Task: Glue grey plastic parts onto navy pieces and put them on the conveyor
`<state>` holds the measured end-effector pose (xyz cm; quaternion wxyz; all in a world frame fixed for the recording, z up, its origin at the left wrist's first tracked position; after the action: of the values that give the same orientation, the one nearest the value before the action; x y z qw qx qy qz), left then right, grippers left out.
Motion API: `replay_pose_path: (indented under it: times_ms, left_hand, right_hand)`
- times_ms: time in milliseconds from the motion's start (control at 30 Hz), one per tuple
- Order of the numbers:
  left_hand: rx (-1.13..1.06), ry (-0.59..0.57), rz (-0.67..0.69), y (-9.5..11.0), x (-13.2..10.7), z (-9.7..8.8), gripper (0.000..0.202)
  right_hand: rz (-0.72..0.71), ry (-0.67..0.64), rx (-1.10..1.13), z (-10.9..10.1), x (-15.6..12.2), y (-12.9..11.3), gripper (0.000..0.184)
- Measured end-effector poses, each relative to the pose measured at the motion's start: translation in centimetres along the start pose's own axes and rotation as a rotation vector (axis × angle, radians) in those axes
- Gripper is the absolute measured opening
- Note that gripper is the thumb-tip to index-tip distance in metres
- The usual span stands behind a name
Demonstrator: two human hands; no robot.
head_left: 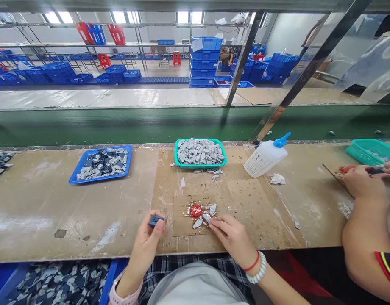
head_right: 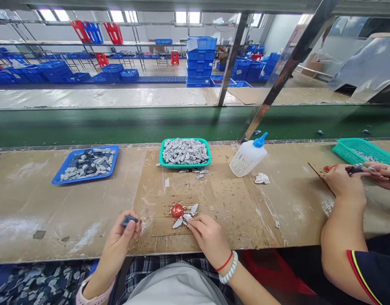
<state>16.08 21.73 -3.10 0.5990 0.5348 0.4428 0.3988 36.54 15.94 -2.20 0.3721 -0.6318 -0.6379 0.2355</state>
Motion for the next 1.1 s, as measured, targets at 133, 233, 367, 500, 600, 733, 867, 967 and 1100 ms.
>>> replay_pose_path:
  times_ms: [133, 233, 367, 500, 600, 733, 867, 967, 1100]
  left_hand:
    - [0.129, -0.137, -0.018, 0.1, 1.2, 3.4, 0.021]
    - [0.154, -0.236, -0.005, 1.7, 1.7, 6.6, 0.021]
    - [0.125, -0.392, -0.004, 3.4, 1.8, 10.1, 0.024]
    - [0.135, -0.395, 0.051, 4.1, 1.9, 10.9, 0.024]
    - [0.18, -0.368, 0.09, 4.4, 1.9, 11.0, 0.019]
    - [0.248, -0.266, 0.116, 4.6, 1.9, 10.6, 0.015]
    - [0.276, -0.218, 0.126, 4.1, 1.4, 10.4, 0.021]
    - [0.329, -0.187, 0.153, 3.8, 1.1, 10.0, 0.021]
    - [0.387, -0.157, 0.184, 3.7, 1.3, 9.7, 0.021]
  right_hand:
    - [0.301, -0.04, 0.463, -0.2, 0.2, 2.8, 0.022]
    - [0.402, -0.049, 0.705, -0.2, 0.3, 3.1, 0.022]
    - [0.26, 0.075, 0.653, -2.7, 1.1, 0.0, 0.015]
    - [0.023, 0.174, 0.41, -4.9, 1.6, -4.3, 0.018]
    - [-0.109, 0.172, 0.306, -4.9, 1.9, -6.4, 0.025]
    - [-0.233, 0.103, 0.147, -4.0, 2.0, -8.2, 0.028]
    - [-0.236, -0.031, 0.124, -3.0, 1.8, -8.6, 0.026]
    - [-0.163, -0.046, 0.135, -2.7, 1.6, -8.0, 0.027]
    - [-0.184, -0.026, 0.023, -1.7, 0.9, -8.3, 0.033]
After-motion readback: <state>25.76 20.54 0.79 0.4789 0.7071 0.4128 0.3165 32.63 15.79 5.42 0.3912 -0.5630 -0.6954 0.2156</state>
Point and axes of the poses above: each hand's wrist, its own x-axis towards the middle knuckle, its own z-axis out of the palm, y = z × x, the point moved 10 cm from there along x, towards the middle knuckle, and after that the axes turned 2 degrees about z, right-handed, at the moved point
